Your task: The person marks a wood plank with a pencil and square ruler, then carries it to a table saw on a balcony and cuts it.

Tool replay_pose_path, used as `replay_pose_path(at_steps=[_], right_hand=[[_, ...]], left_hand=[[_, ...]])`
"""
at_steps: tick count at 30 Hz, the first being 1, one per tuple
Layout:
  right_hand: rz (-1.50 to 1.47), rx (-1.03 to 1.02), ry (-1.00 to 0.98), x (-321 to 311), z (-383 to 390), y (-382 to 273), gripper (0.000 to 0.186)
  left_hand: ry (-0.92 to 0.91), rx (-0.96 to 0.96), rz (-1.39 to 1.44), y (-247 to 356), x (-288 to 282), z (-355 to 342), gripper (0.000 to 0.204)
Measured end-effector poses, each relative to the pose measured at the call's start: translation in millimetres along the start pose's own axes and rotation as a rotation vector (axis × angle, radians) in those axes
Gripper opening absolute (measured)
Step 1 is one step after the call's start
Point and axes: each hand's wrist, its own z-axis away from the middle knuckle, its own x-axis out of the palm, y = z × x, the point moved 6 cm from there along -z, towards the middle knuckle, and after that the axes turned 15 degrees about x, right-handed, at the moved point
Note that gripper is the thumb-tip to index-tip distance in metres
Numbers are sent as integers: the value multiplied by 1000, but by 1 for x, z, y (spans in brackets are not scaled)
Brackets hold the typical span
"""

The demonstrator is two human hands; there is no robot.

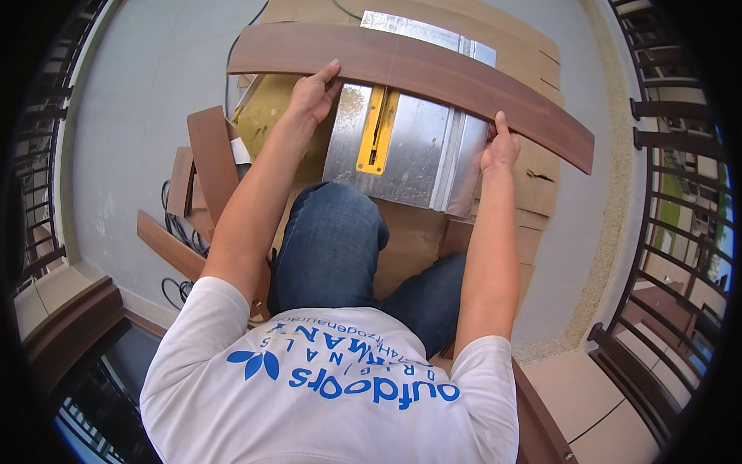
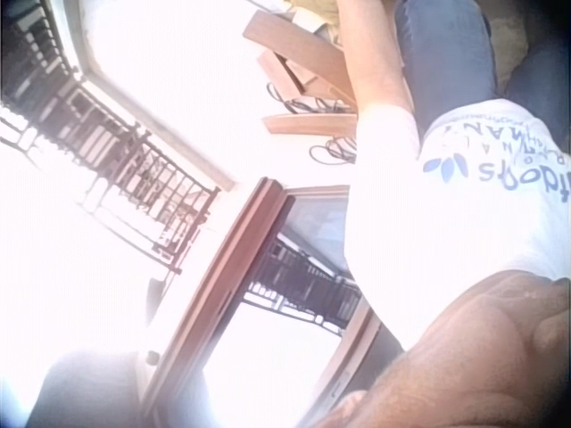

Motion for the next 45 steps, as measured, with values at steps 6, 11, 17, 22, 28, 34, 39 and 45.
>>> replay_pose_path(at_steps=[6,11,17,22,28,34,39,45], right_hand=[[10,22,-24,-1,0,2,27],[4,3,-18,1,5,0,19],[9,-2,-10,-1,5,1,20],[9,-11,-27,-2,7,1,21],[11,-12,-26,-3,8,1,22],[4,-16,-21,-5,11,2,21],[12,-15,-13,-6,14,3,21],[8,-17,-6,-9,16,4,22]], left_hand=[[5,13,8,2,1,4,25],[6,2,-8,1,-2,5,25],[23,15,3,-1,-5,4,24],[27,10,3,-2,-7,6,24],[27,15,-1,-3,-8,6,24],[27,11,-10,-3,-11,7,24],[17,13,-10,-3,-10,9,25],[20,10,-15,-1,-10,15,25]])
